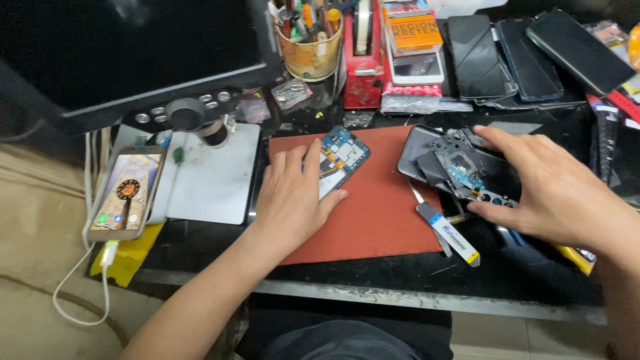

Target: The person tests a smartphone's touchscreen responsiveness by drawing on the screen and navigating menus. They then connect the phone to a charger and proceed to disassemble a second smartphone, removing the back cover and disconnecting internal components.

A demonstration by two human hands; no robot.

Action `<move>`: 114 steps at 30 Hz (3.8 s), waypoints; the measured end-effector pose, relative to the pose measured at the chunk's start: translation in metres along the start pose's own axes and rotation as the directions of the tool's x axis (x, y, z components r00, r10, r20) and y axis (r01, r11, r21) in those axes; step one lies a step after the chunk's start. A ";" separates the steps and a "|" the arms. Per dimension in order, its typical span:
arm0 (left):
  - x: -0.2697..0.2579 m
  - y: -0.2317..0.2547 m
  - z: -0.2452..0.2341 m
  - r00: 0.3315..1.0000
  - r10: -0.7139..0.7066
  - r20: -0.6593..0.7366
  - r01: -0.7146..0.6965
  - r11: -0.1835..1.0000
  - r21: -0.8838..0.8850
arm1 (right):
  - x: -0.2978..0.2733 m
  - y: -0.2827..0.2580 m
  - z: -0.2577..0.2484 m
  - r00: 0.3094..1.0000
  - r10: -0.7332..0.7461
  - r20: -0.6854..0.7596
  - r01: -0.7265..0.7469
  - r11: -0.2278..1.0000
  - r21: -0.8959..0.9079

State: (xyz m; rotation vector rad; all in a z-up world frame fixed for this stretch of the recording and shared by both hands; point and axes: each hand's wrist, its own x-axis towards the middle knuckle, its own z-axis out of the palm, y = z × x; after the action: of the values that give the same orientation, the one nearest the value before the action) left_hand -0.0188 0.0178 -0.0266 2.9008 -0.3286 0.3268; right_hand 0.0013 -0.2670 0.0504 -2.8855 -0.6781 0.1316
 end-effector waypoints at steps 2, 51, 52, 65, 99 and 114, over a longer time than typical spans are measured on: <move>0.000 -0.001 0.004 0.998 0.049 -0.041 -0.049 0.999 -0.005 | 0.007 -0.004 -0.002 0.986 -0.152 -0.064 0.154 0.988 0.032; 0.034 -0.026 -0.025 0.892 0.448 0.064 -0.414 0.864 -0.288 | 0.091 -0.061 0.044 0.909 -0.399 0.122 0.391 0.916 0.085; 0.034 -0.026 -0.026 0.897 0.429 0.109 -0.384 0.877 -0.291 | 0.092 -0.065 0.041 0.924 -0.342 0.171 0.335 0.940 0.072; 0.021 -0.033 -0.030 0.917 0.381 0.114 -0.356 0.914 -0.196 | 0.093 -0.074 0.038 0.925 -0.276 0.261 0.266 0.961 0.072; 0.001 0.015 0.007 0.816 0.441 -0.374 -0.532 0.826 -0.186 | 0.048 -0.057 0.061 0.851 -0.512 -0.115 0.516 0.856 0.011; 0.000 0.016 0.001 0.830 0.454 -0.322 -0.531 0.820 -0.214 | 0.037 -0.059 0.055 0.828 -0.513 -0.228 0.536 0.842 0.051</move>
State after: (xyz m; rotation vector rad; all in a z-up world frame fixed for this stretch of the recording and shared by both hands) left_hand -0.0225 0.0018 -0.0251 2.3959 -1.0041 0.6660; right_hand 0.0013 -0.1902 0.0057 -2.4434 -1.3390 -0.1955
